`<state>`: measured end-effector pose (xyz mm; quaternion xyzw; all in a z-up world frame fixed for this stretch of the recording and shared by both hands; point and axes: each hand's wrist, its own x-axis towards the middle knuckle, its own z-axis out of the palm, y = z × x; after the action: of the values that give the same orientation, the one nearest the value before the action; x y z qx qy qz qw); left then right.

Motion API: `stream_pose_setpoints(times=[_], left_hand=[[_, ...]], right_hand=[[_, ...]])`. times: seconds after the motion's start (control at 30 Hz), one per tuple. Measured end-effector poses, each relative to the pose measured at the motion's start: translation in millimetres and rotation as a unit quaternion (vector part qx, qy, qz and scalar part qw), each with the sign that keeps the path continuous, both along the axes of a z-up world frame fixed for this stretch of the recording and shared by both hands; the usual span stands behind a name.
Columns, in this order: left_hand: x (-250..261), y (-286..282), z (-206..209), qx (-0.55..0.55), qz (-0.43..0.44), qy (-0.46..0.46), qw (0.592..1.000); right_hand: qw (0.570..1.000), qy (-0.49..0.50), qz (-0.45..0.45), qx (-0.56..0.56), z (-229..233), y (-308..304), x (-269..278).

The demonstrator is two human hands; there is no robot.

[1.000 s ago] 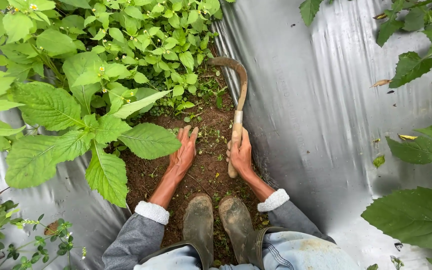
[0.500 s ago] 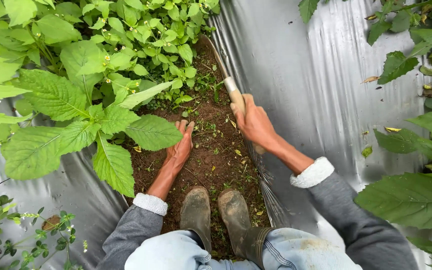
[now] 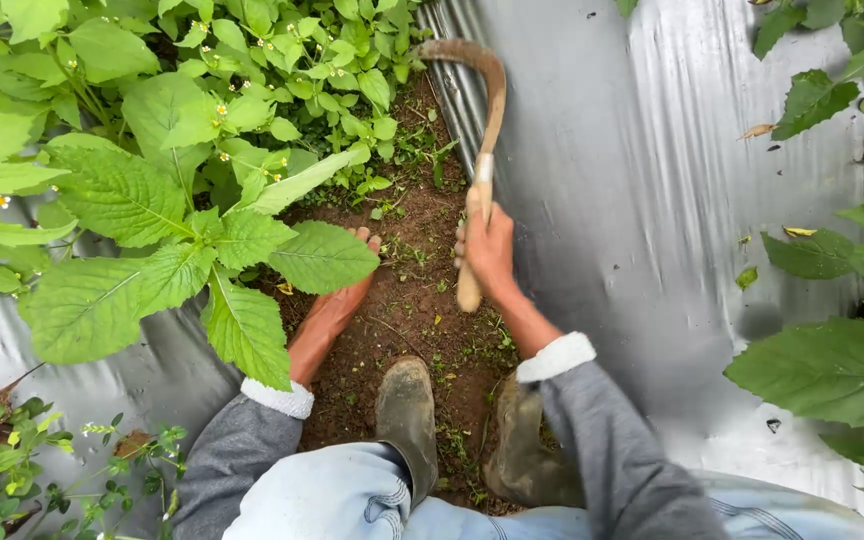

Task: The person uses a sickle to cut weeds growing between rows of plants in a garden bed covered with plastic sheeting. They gather the cut weeds by hand and move them aside, continuing the process along the row.

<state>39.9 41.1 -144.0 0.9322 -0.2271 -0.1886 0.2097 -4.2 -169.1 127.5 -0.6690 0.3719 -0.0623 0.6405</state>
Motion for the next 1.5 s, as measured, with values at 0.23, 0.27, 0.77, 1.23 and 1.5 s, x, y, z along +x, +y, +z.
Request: stream_pose_setpoints(times=[0.23, 0.27, 0.77, 1.23, 1.5], left_hand=[[-14, 94, -14, 0.049, 0.039, 0.007, 0.998], [-12, 97, -12, 0.058, 0.043, 0.004, 0.997], [-49, 86, 151, 0.041, 0.087, -0.016, 0.995], [-53, 65, 107, 0.007, 0.064, 0.068, 0.996], [-58, 84, 74, -0.005, 0.079, 0.057, 0.995]], right_hand=[[0.987, -0.015, -0.116, 0.111, -112, 94, -76], [0.984, -0.020, -0.129, 0.119, -114, 92, -71], [0.991, 0.035, -0.070, 0.111, -160, 54, -24], [0.989, 0.087, -0.035, 0.115, -133, 80, -88], [0.987, 0.068, -0.042, 0.137, -153, 99, -94]])
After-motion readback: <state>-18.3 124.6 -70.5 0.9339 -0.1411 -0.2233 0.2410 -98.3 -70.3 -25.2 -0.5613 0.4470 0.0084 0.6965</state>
